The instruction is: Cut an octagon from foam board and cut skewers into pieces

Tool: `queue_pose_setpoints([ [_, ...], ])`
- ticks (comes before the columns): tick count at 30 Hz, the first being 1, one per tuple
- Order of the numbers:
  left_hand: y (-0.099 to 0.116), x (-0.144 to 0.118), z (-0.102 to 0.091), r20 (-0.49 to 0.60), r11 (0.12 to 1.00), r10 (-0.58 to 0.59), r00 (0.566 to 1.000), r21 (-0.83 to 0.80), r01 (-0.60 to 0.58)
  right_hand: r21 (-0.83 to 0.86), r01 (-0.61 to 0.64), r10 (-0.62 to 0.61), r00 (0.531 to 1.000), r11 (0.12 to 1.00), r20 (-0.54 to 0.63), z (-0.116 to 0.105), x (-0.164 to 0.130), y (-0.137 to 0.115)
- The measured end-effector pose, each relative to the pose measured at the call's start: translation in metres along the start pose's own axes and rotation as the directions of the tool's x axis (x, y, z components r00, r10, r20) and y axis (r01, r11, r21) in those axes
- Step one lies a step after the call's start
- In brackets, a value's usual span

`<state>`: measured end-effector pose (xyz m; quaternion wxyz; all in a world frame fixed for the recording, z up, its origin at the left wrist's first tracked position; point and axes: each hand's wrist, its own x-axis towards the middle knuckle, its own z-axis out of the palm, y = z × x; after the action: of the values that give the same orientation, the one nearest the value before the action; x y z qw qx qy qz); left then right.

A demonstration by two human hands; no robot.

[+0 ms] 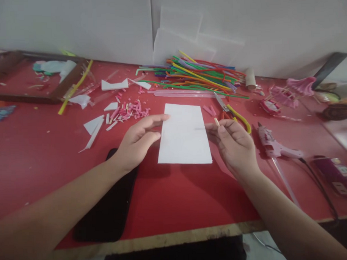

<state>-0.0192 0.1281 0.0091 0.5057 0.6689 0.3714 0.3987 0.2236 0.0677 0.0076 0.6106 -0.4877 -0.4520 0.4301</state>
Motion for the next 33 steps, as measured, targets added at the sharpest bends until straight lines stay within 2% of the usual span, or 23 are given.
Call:
queue_pose_setpoints([
  [5,0.0017,-0.0009,0.0008,-0.006,0.999,0.036,0.999,0.035,-0.036,0.004,0.009,-0.009,1.000,1.000,-0.007,0.0001,-0.0009,-0.0010],
  [10,0.0003,-0.0010,0.0044,-0.023,0.992,0.119,0.993,0.050,-0.118,0.101,0.031,-0.031,1.000,0.994,-0.005,-0.0018,-0.0007,-0.0007],
  [13,-0.0016,-0.0007,0.0043,-0.036,0.989,0.147,0.988,0.003,-0.147,0.137,0.031,-0.031,1.000,0.990,-0.002,-0.0029,-0.0005,0.0001],
  [15,-0.0018,-0.0007,0.0039,-0.037,0.991,0.123,0.992,-0.047,-0.125,0.132,0.027,-0.026,1.000,0.991,-0.008,-0.0032,-0.0005,0.0001],
  [18,-0.0015,-0.0011,0.0036,-0.006,0.990,0.087,0.996,-0.112,-0.087,0.088,0.027,-0.024,0.999,0.996,-0.036,-0.0028,-0.0009,-0.0010],
  [24,-0.0031,-0.0011,0.0042,0.042,0.984,0.132,0.990,-0.130,-0.125,-0.069,0.068,-0.075,0.992,0.995,-0.106,-0.0028,-0.0037,-0.0012],
  [33,-0.0032,0.0015,0.0039,0.001,0.987,0.120,0.993,-0.104,-0.119,-0.207,-0.010,0.022,0.998,0.978,0.053,-0.0011,-0.0077,-0.0063],
])
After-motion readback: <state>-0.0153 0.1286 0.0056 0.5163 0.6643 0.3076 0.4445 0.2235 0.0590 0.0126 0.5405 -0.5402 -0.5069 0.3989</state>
